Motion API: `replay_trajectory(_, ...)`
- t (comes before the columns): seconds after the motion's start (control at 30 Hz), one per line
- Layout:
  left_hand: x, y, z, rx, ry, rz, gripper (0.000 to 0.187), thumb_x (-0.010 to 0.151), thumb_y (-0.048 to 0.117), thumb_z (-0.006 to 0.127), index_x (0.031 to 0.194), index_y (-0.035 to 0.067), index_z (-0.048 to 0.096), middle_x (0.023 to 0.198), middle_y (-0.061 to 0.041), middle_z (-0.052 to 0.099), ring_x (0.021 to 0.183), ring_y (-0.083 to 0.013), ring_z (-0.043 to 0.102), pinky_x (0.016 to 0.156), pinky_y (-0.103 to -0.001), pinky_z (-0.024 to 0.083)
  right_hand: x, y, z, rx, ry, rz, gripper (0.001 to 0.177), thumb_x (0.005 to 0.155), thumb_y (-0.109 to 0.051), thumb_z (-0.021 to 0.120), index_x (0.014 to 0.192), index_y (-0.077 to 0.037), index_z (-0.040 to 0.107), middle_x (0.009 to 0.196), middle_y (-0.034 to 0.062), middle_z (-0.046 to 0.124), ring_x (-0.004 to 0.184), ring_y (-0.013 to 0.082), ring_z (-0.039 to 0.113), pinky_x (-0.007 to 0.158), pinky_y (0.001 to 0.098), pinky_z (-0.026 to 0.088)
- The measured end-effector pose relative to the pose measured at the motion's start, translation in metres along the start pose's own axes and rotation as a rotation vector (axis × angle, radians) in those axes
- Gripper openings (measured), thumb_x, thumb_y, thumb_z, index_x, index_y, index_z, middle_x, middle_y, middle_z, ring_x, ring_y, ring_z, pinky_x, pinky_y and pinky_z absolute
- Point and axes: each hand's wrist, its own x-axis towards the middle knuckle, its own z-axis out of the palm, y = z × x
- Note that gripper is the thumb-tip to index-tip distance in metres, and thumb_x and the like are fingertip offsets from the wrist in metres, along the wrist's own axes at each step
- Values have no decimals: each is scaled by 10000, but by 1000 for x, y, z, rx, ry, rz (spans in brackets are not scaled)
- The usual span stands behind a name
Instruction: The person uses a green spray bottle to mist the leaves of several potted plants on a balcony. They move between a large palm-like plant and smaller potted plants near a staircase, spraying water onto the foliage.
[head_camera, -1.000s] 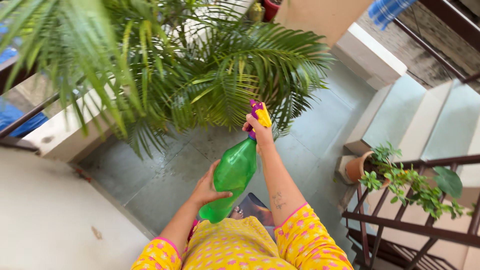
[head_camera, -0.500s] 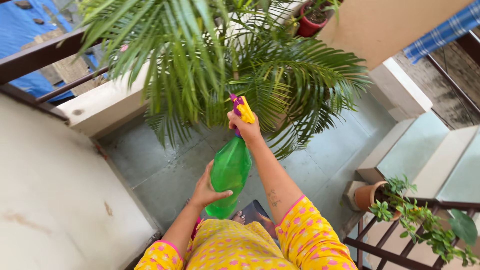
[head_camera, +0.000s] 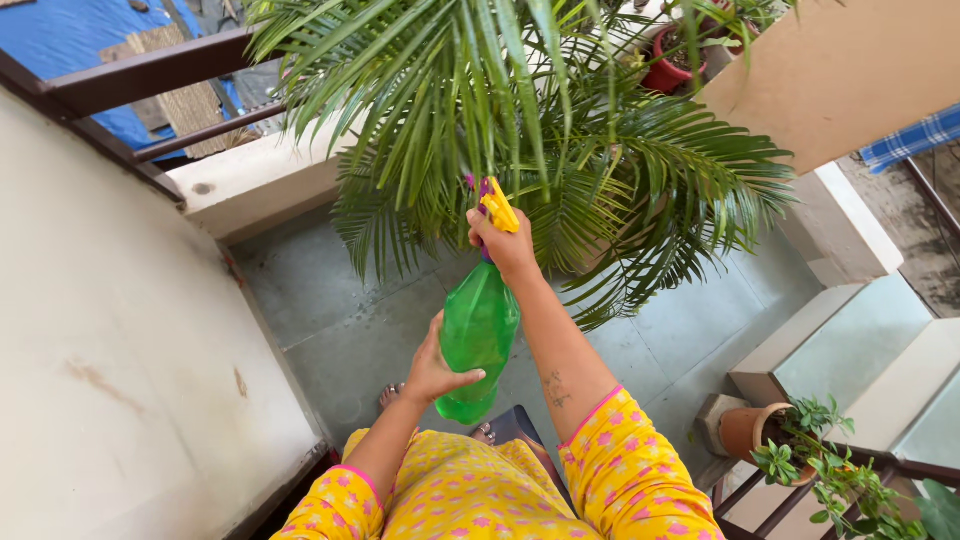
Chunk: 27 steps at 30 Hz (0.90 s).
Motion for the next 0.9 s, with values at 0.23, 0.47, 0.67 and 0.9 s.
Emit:
replay_trajectory(0.23,-12,-22,16,-118,-23,-151,1270,498,344,987,1545,146,297,1423,-103,595,1327,-267,575,1105,-408,455,-1,13,12,-162,29,110,241,889,-230,760,836,-10,675,640,27,630,553,124,593,528,286,475)
replay_trajectory(0.47,-21,-21,33,-455,-61,-172,1230,546,287,995,1547,113,301,1459,-97,538,1363,-229,520,1144,-394,434,-7,25,17,-252,-53,129,246,874,-257,763,807,-44,658,635,2,632,555,104,599,527,284,476)
replay_trajectory(0.67,-23,-17,36,-680,-144,-311,1269,570,362,971,1591,136,250,1526,-82,487,1435,-231,449,1181,-396,362,-13,29,25,-494,-46,214,324,840,-338,779,781,-42,659,620,37,650,542,116,622,536,304,500)
replay_trajectory(0.9,-25,-23,44,-767,-172,-431,1247,600,340,952,1604,150,237,1556,-65,456,1462,-233,404,1198,-411,315,-24,43,37,-564,-232,71,325,790,-359,773,946,-82,709,750,67,700,682,211,670,642,354,537)
